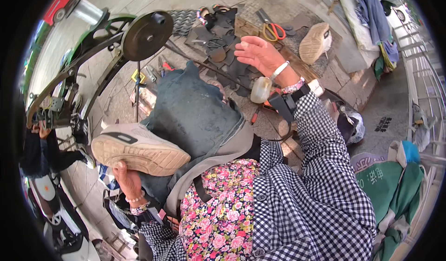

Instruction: Repairing a shoe by cutting a replacement rubber piece and preparing it for attachment.

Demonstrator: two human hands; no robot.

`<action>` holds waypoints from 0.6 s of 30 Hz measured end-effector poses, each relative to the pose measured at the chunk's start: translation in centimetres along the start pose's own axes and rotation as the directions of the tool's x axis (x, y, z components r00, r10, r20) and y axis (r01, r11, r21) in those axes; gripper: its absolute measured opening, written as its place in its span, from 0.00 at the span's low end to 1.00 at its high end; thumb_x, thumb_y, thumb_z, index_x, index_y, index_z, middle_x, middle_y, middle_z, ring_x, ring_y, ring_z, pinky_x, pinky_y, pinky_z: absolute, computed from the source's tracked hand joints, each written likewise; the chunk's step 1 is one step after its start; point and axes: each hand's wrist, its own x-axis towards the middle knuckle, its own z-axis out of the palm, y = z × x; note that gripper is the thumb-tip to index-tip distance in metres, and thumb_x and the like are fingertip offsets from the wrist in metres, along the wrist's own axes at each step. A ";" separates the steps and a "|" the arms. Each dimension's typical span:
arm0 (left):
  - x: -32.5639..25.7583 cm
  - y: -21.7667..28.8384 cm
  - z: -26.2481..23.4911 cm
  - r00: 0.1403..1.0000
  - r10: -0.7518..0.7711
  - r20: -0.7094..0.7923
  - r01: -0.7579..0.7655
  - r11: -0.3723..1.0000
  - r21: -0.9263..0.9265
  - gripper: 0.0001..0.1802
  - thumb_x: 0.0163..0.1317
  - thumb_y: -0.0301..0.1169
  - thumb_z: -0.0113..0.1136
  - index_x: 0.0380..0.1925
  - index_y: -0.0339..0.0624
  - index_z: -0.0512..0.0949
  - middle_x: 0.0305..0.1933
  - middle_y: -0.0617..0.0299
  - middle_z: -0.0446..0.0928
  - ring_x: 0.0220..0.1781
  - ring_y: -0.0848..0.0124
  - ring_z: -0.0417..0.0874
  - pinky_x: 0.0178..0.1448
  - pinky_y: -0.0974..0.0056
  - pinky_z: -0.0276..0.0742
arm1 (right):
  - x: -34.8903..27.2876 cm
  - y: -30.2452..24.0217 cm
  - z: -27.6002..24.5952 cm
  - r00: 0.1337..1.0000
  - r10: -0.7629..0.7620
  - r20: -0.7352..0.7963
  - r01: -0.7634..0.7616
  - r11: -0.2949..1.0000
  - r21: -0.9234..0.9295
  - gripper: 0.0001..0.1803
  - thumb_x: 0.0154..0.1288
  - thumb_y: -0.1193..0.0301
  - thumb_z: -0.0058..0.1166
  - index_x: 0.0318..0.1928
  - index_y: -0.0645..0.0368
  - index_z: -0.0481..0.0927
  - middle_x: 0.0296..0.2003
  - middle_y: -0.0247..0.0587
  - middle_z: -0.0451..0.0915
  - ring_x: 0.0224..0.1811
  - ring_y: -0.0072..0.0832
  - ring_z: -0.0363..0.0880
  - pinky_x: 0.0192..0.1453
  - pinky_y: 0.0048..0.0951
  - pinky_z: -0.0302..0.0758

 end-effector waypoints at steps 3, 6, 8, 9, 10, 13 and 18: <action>1.1 1.0 3.6 0.995 -0.041 0.092 0.040 0.999 0.017 0.25 0.48 0.25 0.59 0.48 0.31 0.67 0.44 0.58 0.74 0.45 0.69 0.76 0.53 0.66 0.69 | -1.5 0.4 10.8 0.925 0.058 0.375 0.008 0.985 -0.171 0.41 0.53 0.61 0.61 0.62 0.59 0.55 0.57 0.48 0.64 0.57 0.38 0.67 0.60 0.36 0.65; 1.6 2.6 7.2 0.966 -0.120 0.229 0.099 0.990 0.101 0.35 0.45 0.27 0.66 0.54 0.32 0.62 0.49 0.56 0.72 0.51 0.71 0.73 0.55 0.65 0.69 | -1.9 2.1 19.1 0.789 -0.054 0.612 0.201 0.964 -0.175 0.61 0.34 0.59 0.73 0.66 0.59 0.46 0.63 0.48 0.55 0.63 0.36 0.57 0.64 0.35 0.57; 2.1 1.6 9.0 0.931 0.022 0.365 -0.058 0.995 0.086 0.42 0.44 0.30 0.68 0.57 0.31 0.56 0.54 0.54 0.67 0.56 0.69 0.69 0.59 0.64 0.65 | -1.2 3.0 21.1 0.780 0.043 0.624 0.198 0.929 -0.311 0.65 0.28 0.62 0.75 0.66 0.58 0.45 0.62 0.44 0.57 0.63 0.30 0.57 0.64 0.31 0.56; 2.1 1.2 9.8 0.922 0.143 0.360 -0.221 0.958 0.185 0.43 0.43 0.32 0.68 0.57 0.30 0.56 0.54 0.51 0.67 0.55 0.66 0.70 0.58 0.64 0.65 | -1.6 2.1 22.1 0.797 0.108 0.594 0.077 0.957 -0.278 0.62 0.32 0.65 0.72 0.66 0.60 0.45 0.59 0.43 0.61 0.61 0.27 0.60 0.63 0.29 0.58; 2.0 1.4 9.6 0.926 0.156 0.344 -0.269 0.912 0.310 0.43 0.44 0.34 0.67 0.57 0.29 0.55 0.53 0.46 0.68 0.55 0.64 0.71 0.58 0.65 0.65 | -1.1 2.4 22.1 0.793 0.157 0.589 0.063 0.940 -0.335 0.60 0.33 0.64 0.70 0.66 0.62 0.46 0.58 0.42 0.62 0.60 0.28 0.62 0.62 0.29 0.59; 1.6 2.5 6.8 0.891 0.093 0.444 -0.330 0.805 0.493 0.33 0.50 0.39 0.64 0.52 0.32 0.66 0.42 0.51 0.71 0.44 0.63 0.75 0.47 0.64 0.70 | -1.5 1.8 22.3 0.827 0.183 0.532 0.028 0.931 -0.364 0.58 0.34 0.59 0.66 0.64 0.65 0.48 0.57 0.43 0.64 0.58 0.29 0.65 0.61 0.32 0.62; 3.0 -0.4 -0.8 0.974 0.210 0.090 -0.219 0.745 0.630 0.12 0.53 0.31 0.60 0.33 0.34 0.75 0.27 0.58 0.73 0.32 0.70 0.75 0.37 0.67 0.70 | -1.3 1.4 19.0 0.867 0.114 0.486 0.091 0.921 -0.379 0.49 0.43 0.54 0.62 0.61 0.66 0.54 0.54 0.45 0.67 0.55 0.32 0.67 0.60 0.32 0.64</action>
